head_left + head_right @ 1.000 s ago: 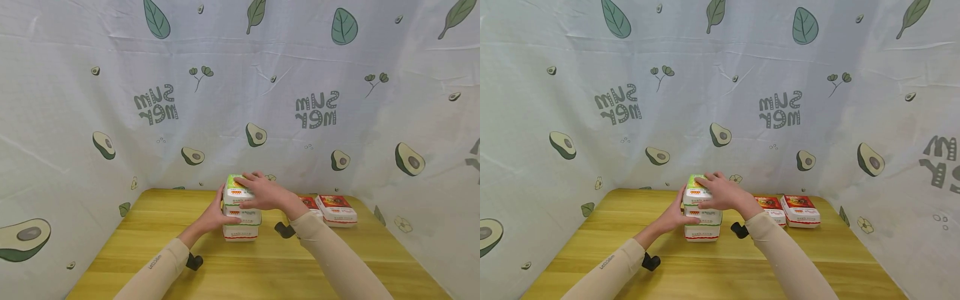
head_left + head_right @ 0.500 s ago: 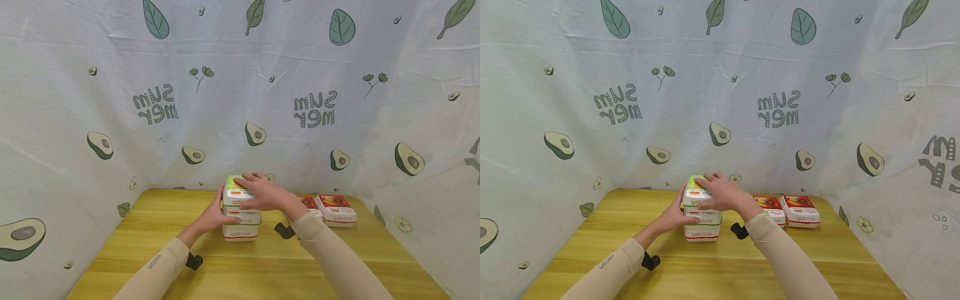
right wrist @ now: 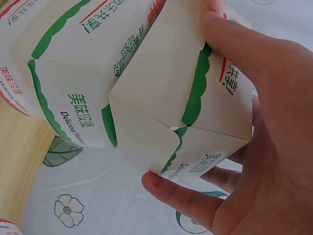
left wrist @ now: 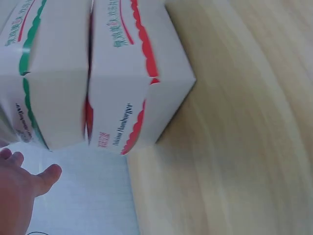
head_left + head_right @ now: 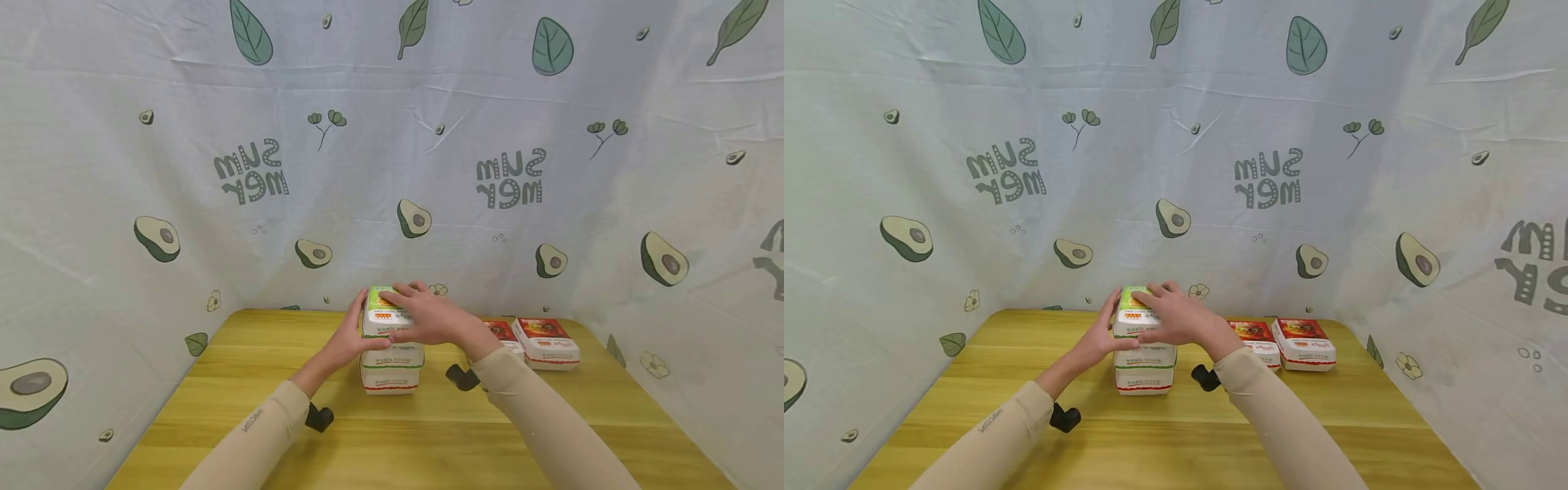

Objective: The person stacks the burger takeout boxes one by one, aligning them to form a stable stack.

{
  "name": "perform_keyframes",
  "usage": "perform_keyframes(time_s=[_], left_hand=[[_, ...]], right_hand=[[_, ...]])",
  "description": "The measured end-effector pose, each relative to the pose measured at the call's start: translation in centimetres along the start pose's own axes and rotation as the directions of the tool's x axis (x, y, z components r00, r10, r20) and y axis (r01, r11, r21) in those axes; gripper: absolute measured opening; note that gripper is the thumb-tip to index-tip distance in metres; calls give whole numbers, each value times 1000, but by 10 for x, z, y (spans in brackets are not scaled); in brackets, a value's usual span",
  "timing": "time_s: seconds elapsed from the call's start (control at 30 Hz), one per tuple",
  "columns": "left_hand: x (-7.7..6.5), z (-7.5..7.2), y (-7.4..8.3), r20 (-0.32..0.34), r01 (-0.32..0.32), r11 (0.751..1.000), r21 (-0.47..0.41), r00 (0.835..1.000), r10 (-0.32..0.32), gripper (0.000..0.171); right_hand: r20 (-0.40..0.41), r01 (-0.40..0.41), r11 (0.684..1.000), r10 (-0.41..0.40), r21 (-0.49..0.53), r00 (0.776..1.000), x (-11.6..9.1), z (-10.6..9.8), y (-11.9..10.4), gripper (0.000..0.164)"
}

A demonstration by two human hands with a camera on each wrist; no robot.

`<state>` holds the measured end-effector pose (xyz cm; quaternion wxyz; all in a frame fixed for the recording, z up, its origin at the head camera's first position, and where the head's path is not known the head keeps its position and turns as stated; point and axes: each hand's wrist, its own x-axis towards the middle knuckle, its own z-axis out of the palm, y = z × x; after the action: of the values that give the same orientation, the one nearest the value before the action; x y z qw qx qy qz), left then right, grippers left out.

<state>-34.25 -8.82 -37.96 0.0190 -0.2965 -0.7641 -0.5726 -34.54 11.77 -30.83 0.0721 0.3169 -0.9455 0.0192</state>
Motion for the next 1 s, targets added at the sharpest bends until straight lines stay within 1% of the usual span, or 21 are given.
perform_keyframes(time_s=[0.13, 0.23, 0.33, 0.57, 0.7, 0.83, 1.0], left_hand=[[6, -3, 3, 37, -3, 1000, 5, 999, 3, 106], [8, -5, 4, 48, 11, 1000, 21, 999, -12, 101], [10, -7, 5, 55, 9, 999, 33, 998, -11, 94], [10, -9, 8, 51, -13, 998, 58, 999, 10, 87], [9, -11, 8, 50, -20, 998, 66, 999, 17, 87], [11, -13, 6, 49, -23, 995, 92, 999, 19, 88], [13, -14, 5, 47, -19, 992, 128, 999, 13, 88]], right_hand=[[6, -5, 1000, 5, 3, 1000, 0, 1, 1, 83], [1, -1, 1000, 1, 4, 1000, 0, 2, 2, 83], [-5, 7, 1000, -7, 10, 1000, 1, 1, 2, 82], [-1, 3, 1000, -3, 9, 1000, 3, 0, 1, 83], [3, 7, 1000, -7, 10, 1000, 4, 0, 0, 84], [6, 6, 1000, -6, 19, 1000, 4, 0, 1, 85], [4, 15, 998, -15, 56, 1000, 3, -2, 3, 85]])
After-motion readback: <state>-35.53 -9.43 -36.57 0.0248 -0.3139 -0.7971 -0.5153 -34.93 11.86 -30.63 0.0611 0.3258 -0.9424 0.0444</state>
